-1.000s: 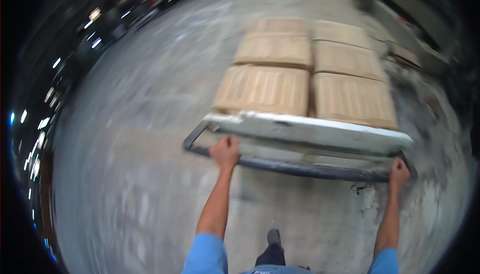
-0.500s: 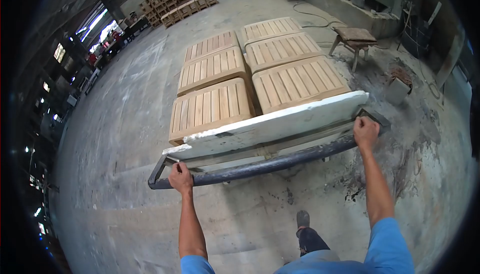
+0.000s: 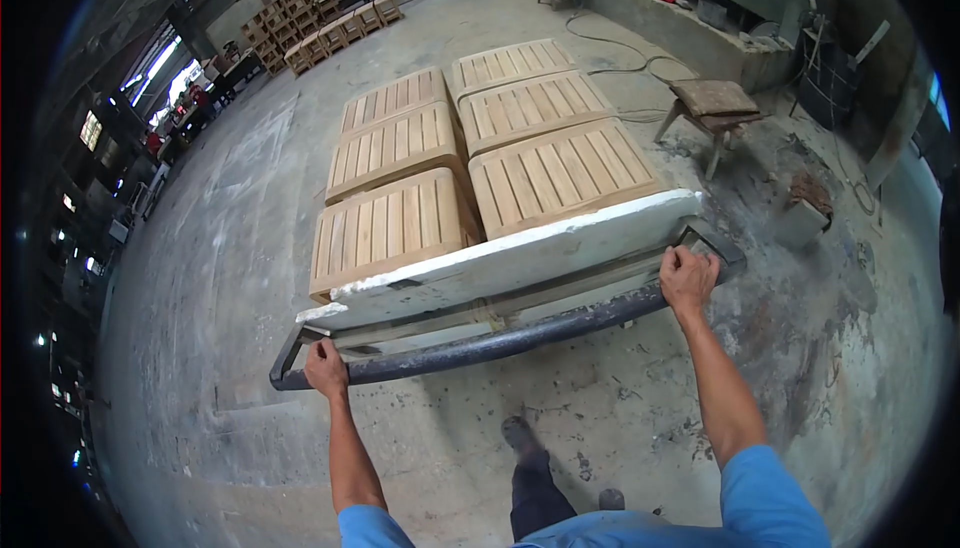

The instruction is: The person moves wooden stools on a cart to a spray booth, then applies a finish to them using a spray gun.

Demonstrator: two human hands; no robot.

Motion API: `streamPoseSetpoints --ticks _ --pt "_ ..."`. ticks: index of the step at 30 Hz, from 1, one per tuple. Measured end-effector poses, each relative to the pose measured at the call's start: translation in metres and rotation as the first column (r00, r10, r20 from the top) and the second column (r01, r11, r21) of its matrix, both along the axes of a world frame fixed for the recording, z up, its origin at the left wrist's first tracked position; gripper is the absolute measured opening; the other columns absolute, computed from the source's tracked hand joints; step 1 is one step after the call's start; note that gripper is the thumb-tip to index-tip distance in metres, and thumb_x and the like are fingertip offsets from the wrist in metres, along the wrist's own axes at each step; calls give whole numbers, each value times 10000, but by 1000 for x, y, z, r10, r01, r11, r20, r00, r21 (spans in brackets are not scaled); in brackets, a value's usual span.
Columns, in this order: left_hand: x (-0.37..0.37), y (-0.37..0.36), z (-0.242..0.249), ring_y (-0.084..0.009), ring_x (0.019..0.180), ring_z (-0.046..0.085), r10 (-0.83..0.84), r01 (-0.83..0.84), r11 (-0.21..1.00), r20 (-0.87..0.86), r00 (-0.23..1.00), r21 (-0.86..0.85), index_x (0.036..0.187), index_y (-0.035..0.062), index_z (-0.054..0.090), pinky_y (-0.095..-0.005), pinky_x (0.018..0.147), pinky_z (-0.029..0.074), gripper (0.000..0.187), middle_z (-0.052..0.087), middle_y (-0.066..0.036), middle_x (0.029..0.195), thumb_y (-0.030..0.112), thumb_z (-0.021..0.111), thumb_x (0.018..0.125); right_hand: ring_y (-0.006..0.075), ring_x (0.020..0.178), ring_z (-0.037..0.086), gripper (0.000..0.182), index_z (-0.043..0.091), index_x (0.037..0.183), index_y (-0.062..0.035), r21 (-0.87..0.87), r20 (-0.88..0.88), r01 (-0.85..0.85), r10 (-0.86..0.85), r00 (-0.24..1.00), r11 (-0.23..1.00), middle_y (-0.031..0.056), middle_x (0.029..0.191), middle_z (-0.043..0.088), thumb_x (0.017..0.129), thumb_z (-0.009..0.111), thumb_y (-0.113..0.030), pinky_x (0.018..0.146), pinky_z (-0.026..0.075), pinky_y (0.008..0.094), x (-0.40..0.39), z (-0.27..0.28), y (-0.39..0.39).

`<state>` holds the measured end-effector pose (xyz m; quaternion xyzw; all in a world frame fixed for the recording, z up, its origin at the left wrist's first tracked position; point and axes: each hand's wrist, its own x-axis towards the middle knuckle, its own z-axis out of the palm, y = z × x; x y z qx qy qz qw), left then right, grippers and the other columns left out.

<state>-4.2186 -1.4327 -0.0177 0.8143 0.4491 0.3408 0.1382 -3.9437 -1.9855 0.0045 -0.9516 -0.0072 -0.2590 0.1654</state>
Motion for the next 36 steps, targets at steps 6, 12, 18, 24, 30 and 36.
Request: streamPoseSetpoints --ticks 6,12,18,24,30,36 --pt "98 40 4 -392 632 624 -19 33 991 -109 994 127 738 70 662 -480 602 465 312 646 -173 675 333 547 861 320 739 613 272 652 709 -82 -21 23 38 -38 999 999 138 679 644 868 550 -279 926 375 441 102 -15 39" --pt "228 44 -3 -311 790 654 13 10 994 -205 979 111 765 102 711 -441 928 356 342 692 -121 750 388 551 863 304 701 608 231 647 683 -80 17 -27 73 -73 997 997 129 658 635 842 565 -225 969 365 441 194 -8 104" --pt "351 25 13 -299 834 634 -258 264 964 -296 919 -21 824 109 734 -449 985 310 357 703 -109 801 416 554 859 307 717 610 235 642 668 -85 22 -29 55 -54 998 998 131 651 632 841 574 -230 971 357 462 284 1 172" --pt "476 30 19 -305 936 586 -389 436 896 -330 860 80 833 113 734 -480 1011 273 337 699 -101 878 401 559 851 311 791 627 293 686 729 -71 -3 -207 22 -22 978 1000 143 733 669 888 533 -263 1043 299 483 387 15 237" --pt "577 67 12 -296 966 574 -415 457 888 -350 840 42 847 119 731 -506 1029 245 326 695 -87 905 394 557 854 311 778 617 296 678 689 -74 -3 -106 6 -7 994 1000 132 713 677 869 525 -252 1014 318 496 493 -14 273" --pt "682 114 15 -293 934 585 -450 496 864 -308 838 87 810 106 714 -496 1017 268 322 688 -81 864 397 583 856 319 819 617 280 706 766 -72 -4 -249 30 -30 968 1000 132 790 693 869 528 -262 1042 290 469 593 0 321"
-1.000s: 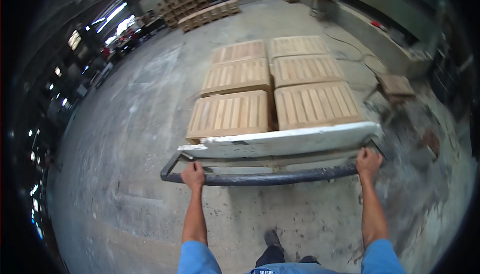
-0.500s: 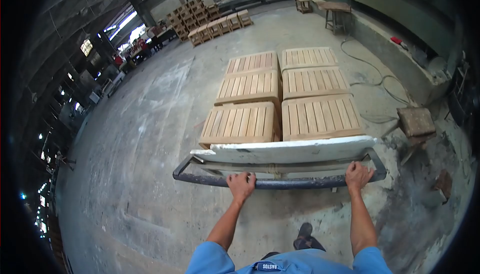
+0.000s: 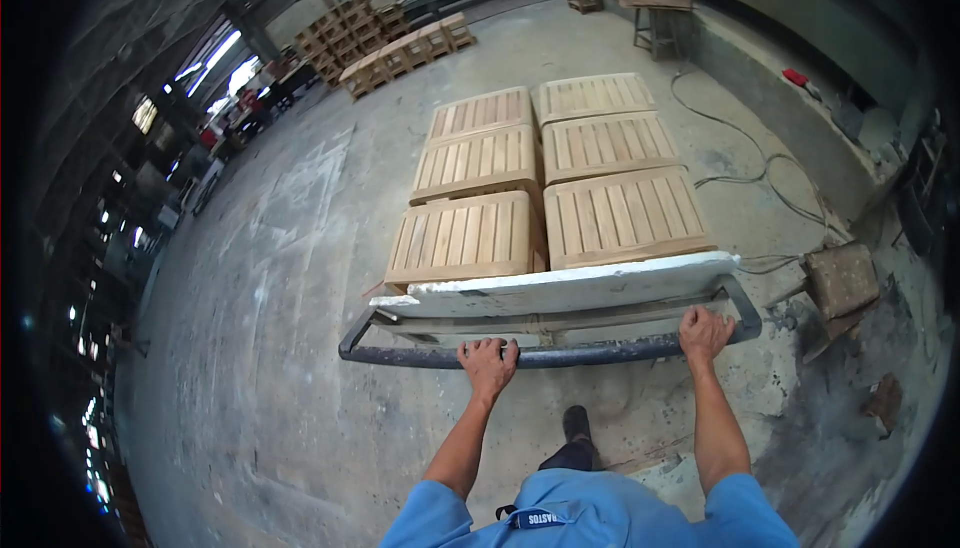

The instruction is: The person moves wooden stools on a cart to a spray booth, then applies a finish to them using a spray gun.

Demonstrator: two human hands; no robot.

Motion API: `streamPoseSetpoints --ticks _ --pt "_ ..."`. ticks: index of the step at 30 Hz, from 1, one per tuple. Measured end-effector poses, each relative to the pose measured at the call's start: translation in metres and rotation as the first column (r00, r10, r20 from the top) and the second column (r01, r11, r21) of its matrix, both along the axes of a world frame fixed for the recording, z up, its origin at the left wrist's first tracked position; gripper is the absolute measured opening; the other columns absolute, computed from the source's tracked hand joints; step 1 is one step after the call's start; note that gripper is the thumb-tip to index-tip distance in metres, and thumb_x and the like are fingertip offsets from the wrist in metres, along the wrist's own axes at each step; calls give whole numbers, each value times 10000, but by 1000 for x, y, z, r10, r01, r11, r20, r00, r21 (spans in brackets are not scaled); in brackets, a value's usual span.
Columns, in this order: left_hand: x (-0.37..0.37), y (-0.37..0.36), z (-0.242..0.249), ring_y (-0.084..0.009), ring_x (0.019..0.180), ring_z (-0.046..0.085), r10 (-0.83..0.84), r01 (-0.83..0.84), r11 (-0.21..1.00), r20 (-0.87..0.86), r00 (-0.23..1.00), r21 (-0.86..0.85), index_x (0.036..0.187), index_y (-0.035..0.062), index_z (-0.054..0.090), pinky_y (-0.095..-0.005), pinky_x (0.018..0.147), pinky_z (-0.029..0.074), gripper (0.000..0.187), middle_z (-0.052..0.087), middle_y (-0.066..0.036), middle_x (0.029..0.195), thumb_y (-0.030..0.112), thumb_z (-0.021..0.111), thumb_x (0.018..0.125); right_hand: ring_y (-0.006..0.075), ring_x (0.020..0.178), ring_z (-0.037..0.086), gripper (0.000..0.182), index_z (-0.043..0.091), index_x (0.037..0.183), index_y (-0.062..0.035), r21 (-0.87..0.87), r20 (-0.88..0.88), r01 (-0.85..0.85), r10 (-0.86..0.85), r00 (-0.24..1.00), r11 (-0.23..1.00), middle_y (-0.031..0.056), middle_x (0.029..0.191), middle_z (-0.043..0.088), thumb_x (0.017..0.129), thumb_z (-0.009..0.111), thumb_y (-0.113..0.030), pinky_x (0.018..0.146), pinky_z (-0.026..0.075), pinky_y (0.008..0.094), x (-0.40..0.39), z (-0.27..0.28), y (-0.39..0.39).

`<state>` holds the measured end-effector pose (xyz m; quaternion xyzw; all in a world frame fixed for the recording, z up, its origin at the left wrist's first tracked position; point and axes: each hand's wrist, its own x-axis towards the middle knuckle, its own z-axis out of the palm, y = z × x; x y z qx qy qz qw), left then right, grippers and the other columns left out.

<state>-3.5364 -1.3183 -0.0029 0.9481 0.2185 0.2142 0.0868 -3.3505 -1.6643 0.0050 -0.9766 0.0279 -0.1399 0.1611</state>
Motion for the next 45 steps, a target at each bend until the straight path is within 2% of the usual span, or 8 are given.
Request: streamPoseSetpoints --ticks 14,18,26,29,33,38,42,45 --pt "226 140 -11 -312 992 563 1 0 1000 -163 987 6 887 89 711 -522 1031 267 341 688 -81 924 383 538 892 314 808 636 261 694 723 -99 36 84 -6 3 996 999 148 747 680 828 550 -290 996 305 493 224 -3 129" --pt "290 176 -21 -324 1001 566 -17 61 978 -217 976 200 972 114 695 -539 1005 289 334 683 -96 955 356 469 934 315 817 624 279 676 715 -95 72 66 -204 200 978 976 139 766 680 828 563 -324 928 340 476 286 1 156" --pt "421 218 -8 -329 1148 516 128 -129 991 -373 919 23 1159 170 658 -657 1060 198 393 643 -78 1146 387 390 970 289 796 611 304 651 697 -106 17 104 -567 562 820 824 107 743 655 819 596 -379 802 399 416 403 2 182" --pt "476 225 3 -327 1135 533 101 -104 995 -378 920 14 1115 162 671 -657 1039 225 393 647 -88 1143 391 384 972 288 798 606 305 663 725 -104 7 63 -590 588 806 808 115 785 659 833 587 -379 787 402 407 448 9 200" --pt "561 191 10 -343 1025 605 -186 183 982 -434 881 -49 972 114 690 -568 963 341 455 687 -127 1022 481 423 945 281 823 608 308 676 776 -92 38 56 -601 599 799 798 112 822 663 847 584 -376 807 405 412 497 15 215" --pt "654 144 25 -353 975 618 -331 282 942 -390 859 -180 915 76 689 -506 892 389 568 689 -158 944 608 497 861 269 905 628 162 678 852 -66 265 342 -724 640 688 637 99 865 670 797 689 -217 849 451 402 548 29 189" --pt "698 156 20 -356 912 627 -307 245 949 -413 857 -198 851 59 688 -489 850 401 612 684 -169 879 649 525 821 342 822 637 163 670 839 -53 480 307 -456 344 887 749 129 871 676 811 673 -214 711 502 432 563 41 110" --pt "723 168 13 -350 880 630 -258 212 962 -318 913 -172 801 62 690 -476 852 398 578 682 -172 849 611 515 846 317 836 661 190 686 940 -60 403 -127 -110 175 976 908 128 881 690 834 658 -214 724 519 377 577 1 16"
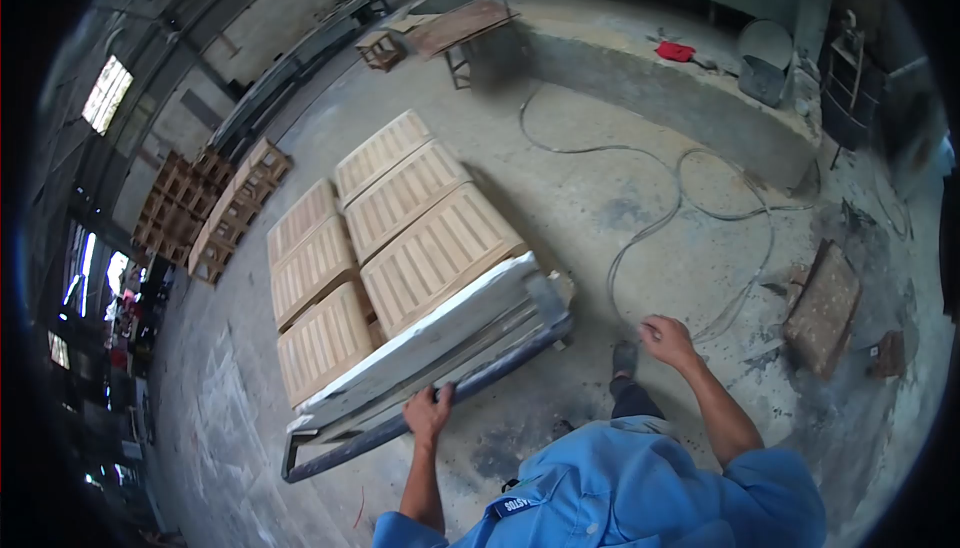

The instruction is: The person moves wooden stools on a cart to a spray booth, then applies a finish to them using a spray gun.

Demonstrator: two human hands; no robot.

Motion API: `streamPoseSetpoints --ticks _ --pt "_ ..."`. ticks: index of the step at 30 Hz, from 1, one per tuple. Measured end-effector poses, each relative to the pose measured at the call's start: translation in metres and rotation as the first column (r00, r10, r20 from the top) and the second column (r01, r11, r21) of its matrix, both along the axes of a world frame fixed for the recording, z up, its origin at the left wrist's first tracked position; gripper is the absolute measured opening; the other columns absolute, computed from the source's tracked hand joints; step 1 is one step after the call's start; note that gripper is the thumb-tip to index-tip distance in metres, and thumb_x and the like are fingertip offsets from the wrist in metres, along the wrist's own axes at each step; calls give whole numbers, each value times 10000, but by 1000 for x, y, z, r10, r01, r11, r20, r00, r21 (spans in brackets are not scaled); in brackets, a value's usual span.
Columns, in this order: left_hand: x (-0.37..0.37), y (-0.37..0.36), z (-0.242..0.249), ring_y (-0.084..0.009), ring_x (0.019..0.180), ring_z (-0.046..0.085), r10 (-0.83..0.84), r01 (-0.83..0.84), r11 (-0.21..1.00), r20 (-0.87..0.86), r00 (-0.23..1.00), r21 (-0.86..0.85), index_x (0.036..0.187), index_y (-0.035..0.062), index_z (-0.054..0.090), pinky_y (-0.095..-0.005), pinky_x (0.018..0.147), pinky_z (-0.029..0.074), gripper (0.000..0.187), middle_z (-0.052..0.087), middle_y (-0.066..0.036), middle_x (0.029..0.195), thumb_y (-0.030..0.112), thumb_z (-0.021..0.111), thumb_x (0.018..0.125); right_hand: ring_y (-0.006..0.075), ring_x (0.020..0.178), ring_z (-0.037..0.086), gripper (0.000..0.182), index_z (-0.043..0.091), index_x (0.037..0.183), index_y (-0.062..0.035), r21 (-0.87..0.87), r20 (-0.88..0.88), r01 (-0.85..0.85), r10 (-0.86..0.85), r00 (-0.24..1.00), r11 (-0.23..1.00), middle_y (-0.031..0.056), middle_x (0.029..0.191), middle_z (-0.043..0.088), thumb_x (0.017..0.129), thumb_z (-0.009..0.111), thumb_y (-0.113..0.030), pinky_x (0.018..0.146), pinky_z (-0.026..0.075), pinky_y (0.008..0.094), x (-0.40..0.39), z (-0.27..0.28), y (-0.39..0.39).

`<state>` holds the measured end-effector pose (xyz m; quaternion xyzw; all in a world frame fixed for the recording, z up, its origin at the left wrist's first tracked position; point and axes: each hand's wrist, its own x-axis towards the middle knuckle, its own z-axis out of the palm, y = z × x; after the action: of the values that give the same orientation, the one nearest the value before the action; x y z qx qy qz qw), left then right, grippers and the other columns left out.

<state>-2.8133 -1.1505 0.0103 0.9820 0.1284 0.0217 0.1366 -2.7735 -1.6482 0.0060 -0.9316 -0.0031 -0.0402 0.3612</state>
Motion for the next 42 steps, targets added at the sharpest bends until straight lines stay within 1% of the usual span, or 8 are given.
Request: streamPoseSetpoints --ticks 14,21,22,26,28,36,39,42 --pt "61 -11 -44 -312 872 623 487 -478 871 -63 871 117 867 61 718 -430 973 352 482 698 -143 862 429 423 962 283 830 692 271 690 996 -49 14 -333 221 -204 920 975 169 884 704 848 665 -274 752 530 359 169 -61 -176" --pt "30 2 -66 -250 870 596 274 -126 736 -123 954 665 1134 115 576 -476 840 403 424 624 -64 935 307 683 771 331 850 676 293 699 965 -80 -65 -472 179 -188 861 982 159 907 702 820 641 -329 779 536 404 278 -154 -224" --pt "59 -23 -23 -361 1043 586 637 -525 764 -311 705 375 1147 83 620 -558 899 412 628 660 -183 1081 609 590 805 332 852 674 257 706 909 -88 -153 -520 59 -132 844 986 154 893 702 783 636 -300 764 535 414 280 -178 -243" --pt "101 -45 -19 -338 1032 588 739 -540 651 -283 611 534 1089 124 654 -545 864 427 495 667 -141 1063 549 548 860 236 550 629 272 636 837 7 -133 -655 -173 45 754 976 151 720 668 880 555 -249 556 519 373 291 -272 -330" --pt "143 -54 7 -383 938 615 963 -916 220 72 258 336 1100 70 648 -505 788 486 491 663 -176 1007 495 559 872 322 790 666 123 711 675 -131 -64 -669 112 -126 732 992 134 808 690 644 637 -224 684 524 447 290 -277 -343" --pt "384 -54 39 -417 928 603 833 -883 381 311 457 275 1088 -60 606 -478 827 496 459 624 -276 989 360 537 916 331 808 675 262 706 894 -66 -99 -757 439 -354 550 893 172 845 686 740 621 -260 750 537 415 498 -269 -311" --pt "480 -98 30 -412 948 603 584 -829 512 618 527 224 1115 -65 596 -464 852 491 472 621 -282 1017 356 541 909 187 567 633 251 666 907 -1 -31 -606 -7 -13 795 1000 104 667 649 863 604 -240 519 506 338 628 -269 -330" --pt "553 -146 4 -425 995 591 653 -822 558 553 518 112 1124 -76 595 -468 899 475 479 616 -287 1064 350 545 908 346 1005 643 367 694 981 -63 -109 -606 234 -251 754 966 196 1021 681 801 640 -378 879 504 425 770 -229 -323"
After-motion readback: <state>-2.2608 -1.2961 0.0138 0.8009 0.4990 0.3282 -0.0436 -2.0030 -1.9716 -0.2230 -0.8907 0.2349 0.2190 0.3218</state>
